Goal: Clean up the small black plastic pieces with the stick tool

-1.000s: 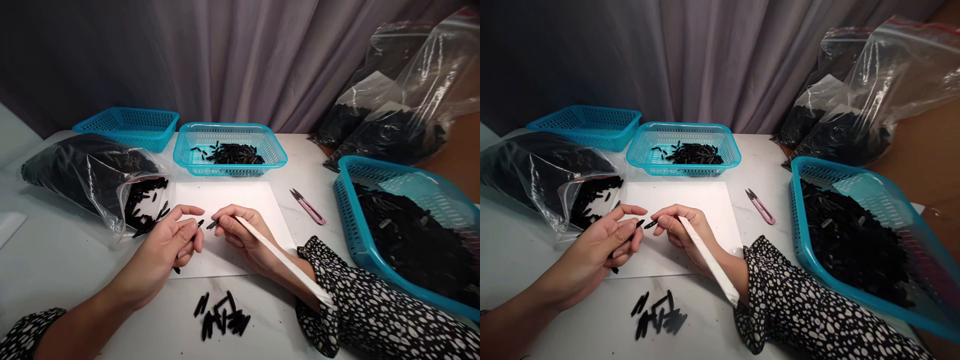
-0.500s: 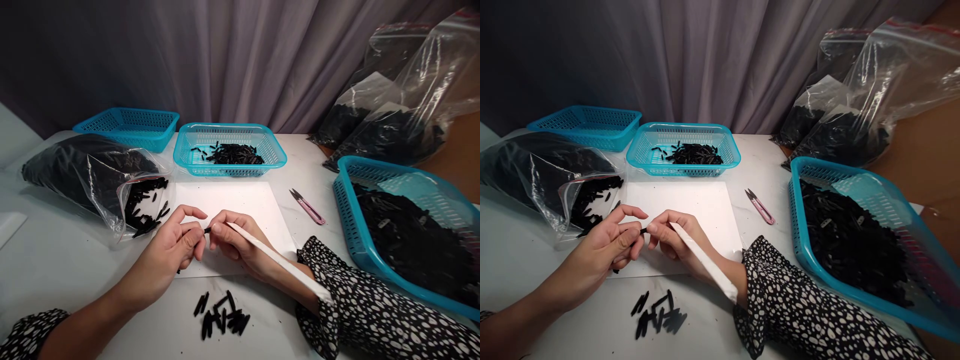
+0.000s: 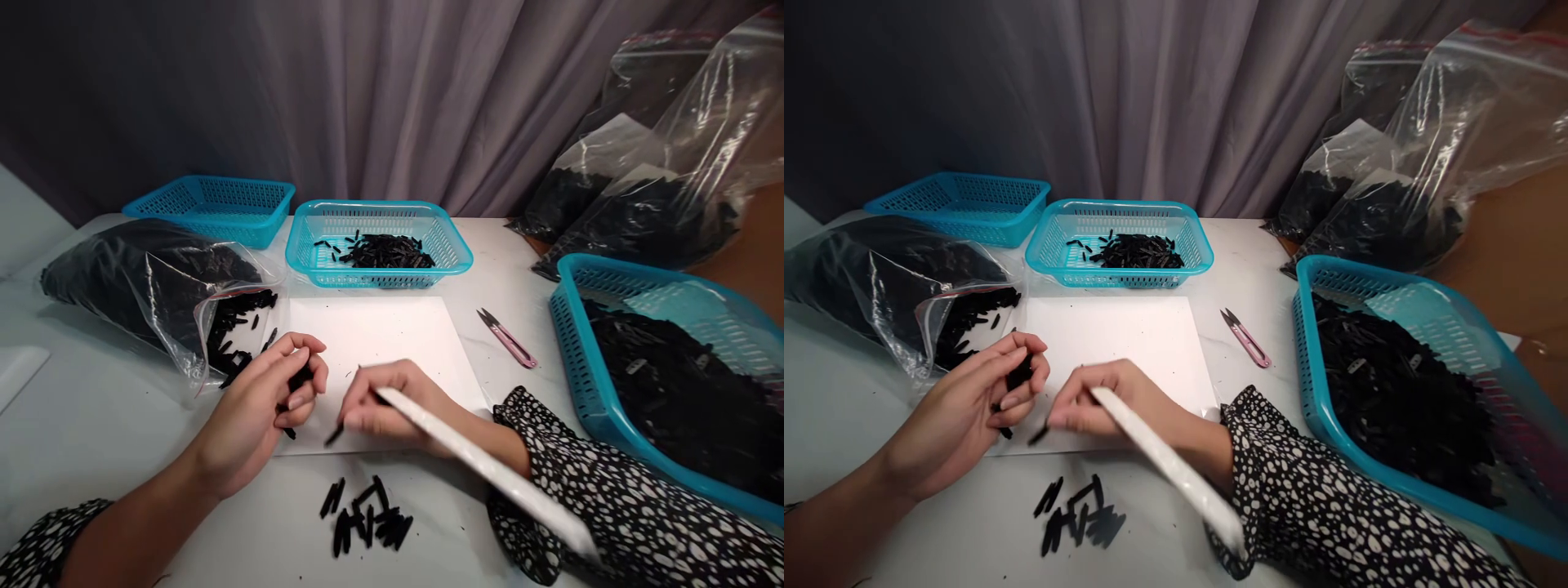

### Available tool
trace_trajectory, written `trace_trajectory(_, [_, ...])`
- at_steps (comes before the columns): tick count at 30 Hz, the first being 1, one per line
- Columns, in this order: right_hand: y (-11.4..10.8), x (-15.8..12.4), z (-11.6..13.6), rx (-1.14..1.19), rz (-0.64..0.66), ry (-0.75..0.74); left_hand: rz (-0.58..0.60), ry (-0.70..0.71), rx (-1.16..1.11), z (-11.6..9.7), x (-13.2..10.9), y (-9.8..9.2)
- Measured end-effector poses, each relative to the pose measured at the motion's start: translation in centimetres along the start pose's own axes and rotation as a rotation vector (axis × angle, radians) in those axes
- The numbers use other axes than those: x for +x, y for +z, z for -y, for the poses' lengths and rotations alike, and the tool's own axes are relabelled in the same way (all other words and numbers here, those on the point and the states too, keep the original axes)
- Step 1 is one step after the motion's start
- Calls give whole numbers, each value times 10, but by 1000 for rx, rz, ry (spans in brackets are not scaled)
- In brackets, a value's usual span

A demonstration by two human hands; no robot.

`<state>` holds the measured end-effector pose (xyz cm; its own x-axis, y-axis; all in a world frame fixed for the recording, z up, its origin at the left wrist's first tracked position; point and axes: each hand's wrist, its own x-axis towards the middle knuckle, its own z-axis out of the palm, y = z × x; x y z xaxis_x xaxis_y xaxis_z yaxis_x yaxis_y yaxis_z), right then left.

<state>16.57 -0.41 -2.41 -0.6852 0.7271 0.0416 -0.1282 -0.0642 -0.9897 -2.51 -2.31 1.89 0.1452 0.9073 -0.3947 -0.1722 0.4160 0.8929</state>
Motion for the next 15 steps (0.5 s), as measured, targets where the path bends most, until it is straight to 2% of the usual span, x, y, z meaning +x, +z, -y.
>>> trace_trajectory(3, [-4,-5,5,-281,399,-112,-22,-23,-23,-2,2,-2])
trace_trajectory(4, [-4,-6,5,-331,464,-150,-12,-19,-11,-1,3,-2])
trace_trajectory(5, [-4,-6,5,-357,473,-181,0,-10,6,0,4,-2])
trace_trajectory(7, [-3,-5,2,-369,323,-222,30,18,37,2,4,-2])
trace_trajectory(10, [-3,0,-4,-375,-135,-230,109,46,75,6,2,-1])
trace_trajectory(12, [-2,3,-8,-361,-356,-194,180,32,105,8,0,-1])
trace_trajectory(13, [-2,4,-8,-343,-391,-173,212,17,119,9,-1,-1])
trace_trajectory(15, [0,5,-9,-271,-325,-154,262,-6,134,11,-2,-1])
